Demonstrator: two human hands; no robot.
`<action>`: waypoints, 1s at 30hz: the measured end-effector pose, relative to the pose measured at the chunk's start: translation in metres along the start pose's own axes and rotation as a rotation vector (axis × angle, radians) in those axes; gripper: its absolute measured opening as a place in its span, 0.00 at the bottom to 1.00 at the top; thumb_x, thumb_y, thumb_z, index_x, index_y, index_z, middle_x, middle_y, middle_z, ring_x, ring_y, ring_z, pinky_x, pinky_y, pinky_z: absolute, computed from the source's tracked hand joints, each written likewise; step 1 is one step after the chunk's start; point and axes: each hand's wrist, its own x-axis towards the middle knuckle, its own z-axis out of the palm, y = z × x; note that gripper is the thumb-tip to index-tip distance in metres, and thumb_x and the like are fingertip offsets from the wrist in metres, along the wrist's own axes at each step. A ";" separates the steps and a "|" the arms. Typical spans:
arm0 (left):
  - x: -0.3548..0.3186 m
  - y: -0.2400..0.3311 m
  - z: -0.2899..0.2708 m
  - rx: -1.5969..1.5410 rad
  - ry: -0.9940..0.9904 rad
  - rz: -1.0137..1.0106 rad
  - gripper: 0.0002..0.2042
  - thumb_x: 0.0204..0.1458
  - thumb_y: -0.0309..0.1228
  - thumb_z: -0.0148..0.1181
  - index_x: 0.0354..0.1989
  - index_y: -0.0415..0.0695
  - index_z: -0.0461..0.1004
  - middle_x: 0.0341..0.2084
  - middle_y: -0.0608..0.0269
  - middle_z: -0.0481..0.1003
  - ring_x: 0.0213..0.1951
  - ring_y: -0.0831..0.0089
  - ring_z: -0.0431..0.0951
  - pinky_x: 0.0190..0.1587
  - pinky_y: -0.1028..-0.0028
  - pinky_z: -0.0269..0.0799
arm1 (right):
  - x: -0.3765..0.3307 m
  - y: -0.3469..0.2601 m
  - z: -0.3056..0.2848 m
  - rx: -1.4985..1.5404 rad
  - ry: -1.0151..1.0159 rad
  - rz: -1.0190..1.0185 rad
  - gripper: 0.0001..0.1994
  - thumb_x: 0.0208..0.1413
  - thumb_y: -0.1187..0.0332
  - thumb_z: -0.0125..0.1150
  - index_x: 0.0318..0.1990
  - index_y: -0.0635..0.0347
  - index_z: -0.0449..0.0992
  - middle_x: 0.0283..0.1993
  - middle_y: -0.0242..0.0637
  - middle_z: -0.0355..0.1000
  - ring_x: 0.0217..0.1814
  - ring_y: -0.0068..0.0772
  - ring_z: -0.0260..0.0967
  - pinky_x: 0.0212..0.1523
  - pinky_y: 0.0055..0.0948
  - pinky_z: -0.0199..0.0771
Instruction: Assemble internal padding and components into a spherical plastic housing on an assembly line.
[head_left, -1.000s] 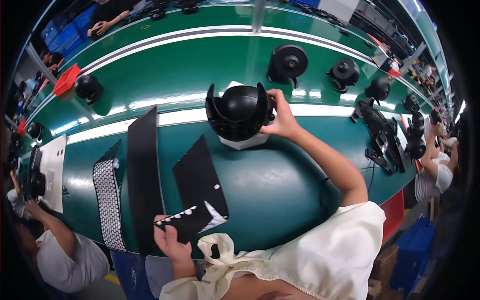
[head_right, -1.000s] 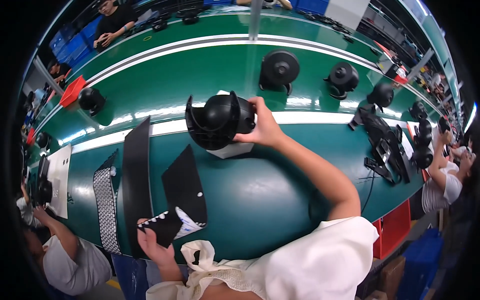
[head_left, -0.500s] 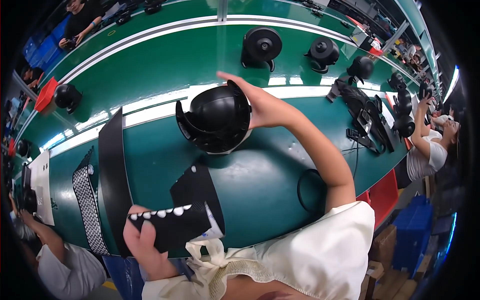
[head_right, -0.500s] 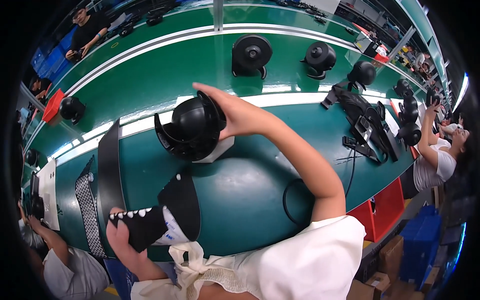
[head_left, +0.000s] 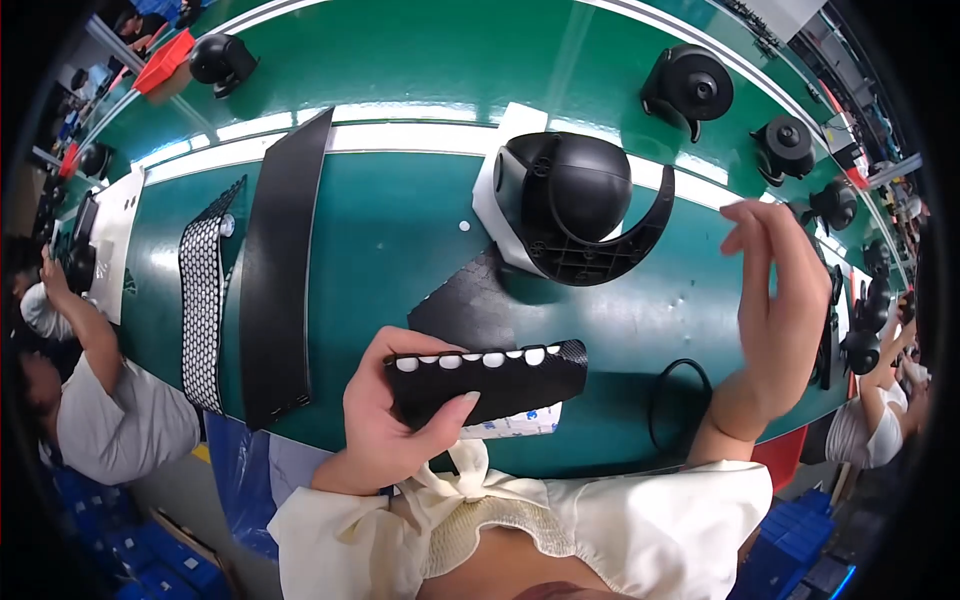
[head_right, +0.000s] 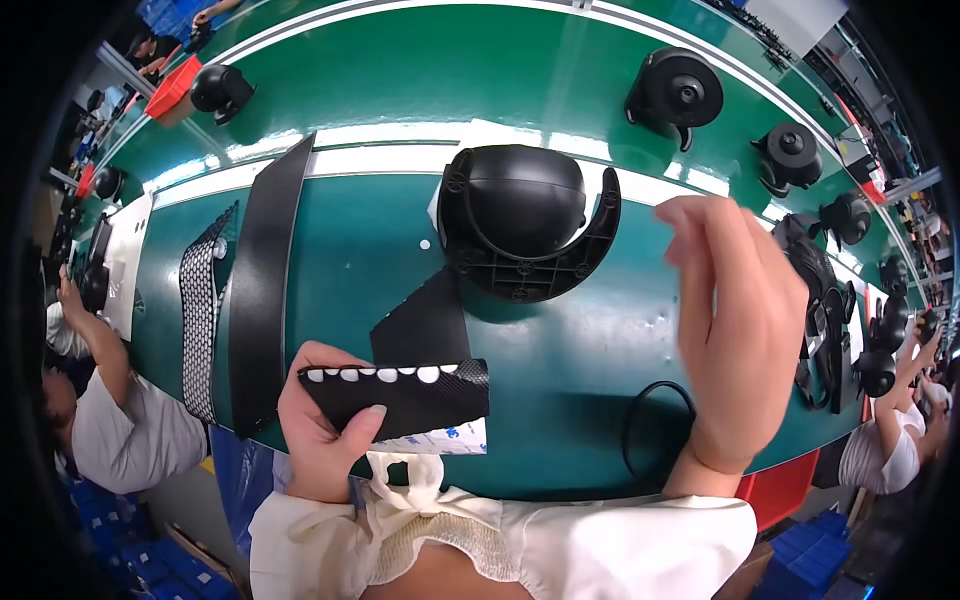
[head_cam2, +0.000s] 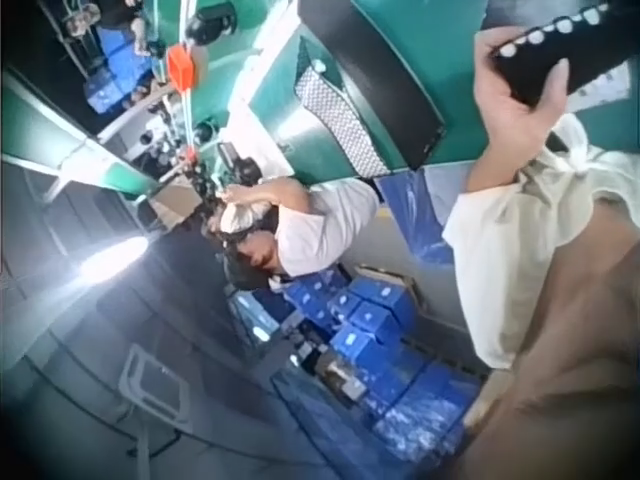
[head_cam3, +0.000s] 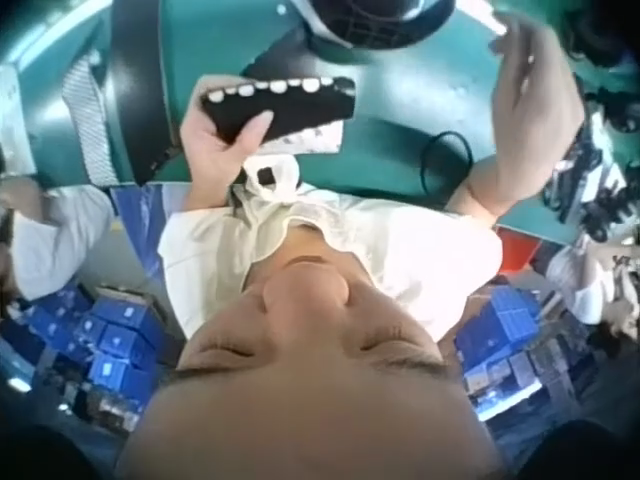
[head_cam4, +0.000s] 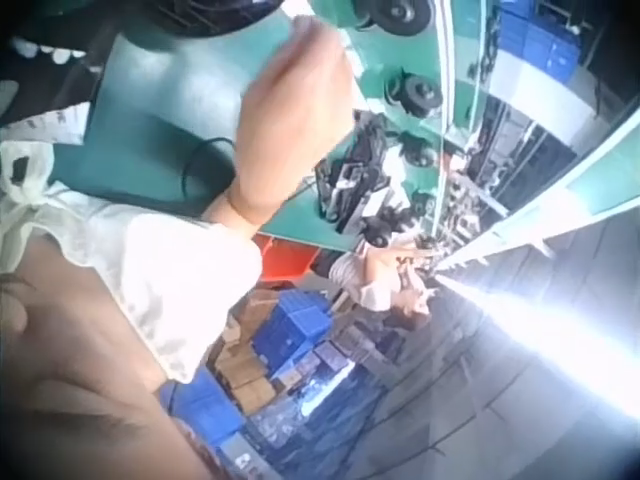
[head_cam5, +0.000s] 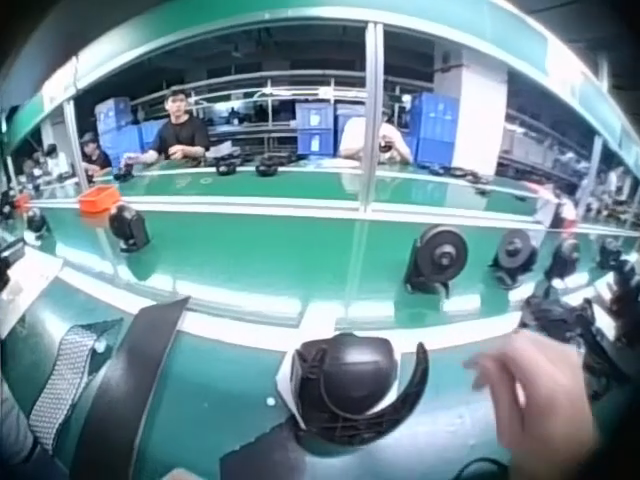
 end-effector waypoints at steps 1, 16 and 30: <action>-0.001 -0.001 -0.002 0.000 0.000 -0.005 0.18 0.36 0.16 0.59 0.37 0.36 0.62 0.31 0.59 0.69 0.33 0.80 0.69 0.37 0.82 0.65 | -0.004 -0.015 0.000 0.167 0.052 -0.002 0.07 0.42 0.79 0.55 0.32 0.66 0.71 0.27 0.39 0.69 0.25 0.36 0.67 0.26 0.26 0.68; 0.003 -0.012 -0.012 0.071 0.154 0.036 0.12 0.33 0.18 0.64 0.29 0.33 0.72 0.22 0.58 0.74 0.24 0.79 0.74 0.27 0.82 0.69 | 0.002 -0.024 0.059 0.705 -0.076 -0.707 0.11 0.30 0.72 0.63 0.24 0.65 0.71 0.31 0.43 0.70 0.31 0.40 0.68 0.26 0.28 0.67; 0.004 -0.022 -0.011 0.167 0.221 0.182 0.07 0.32 0.17 0.63 0.23 0.32 0.73 0.15 0.58 0.74 0.16 0.78 0.73 0.19 0.83 0.67 | -0.012 -0.044 0.074 1.084 -0.282 -0.178 0.18 0.39 0.80 0.62 0.40 0.71 0.65 0.30 0.39 0.70 0.29 0.26 0.70 0.25 0.20 0.70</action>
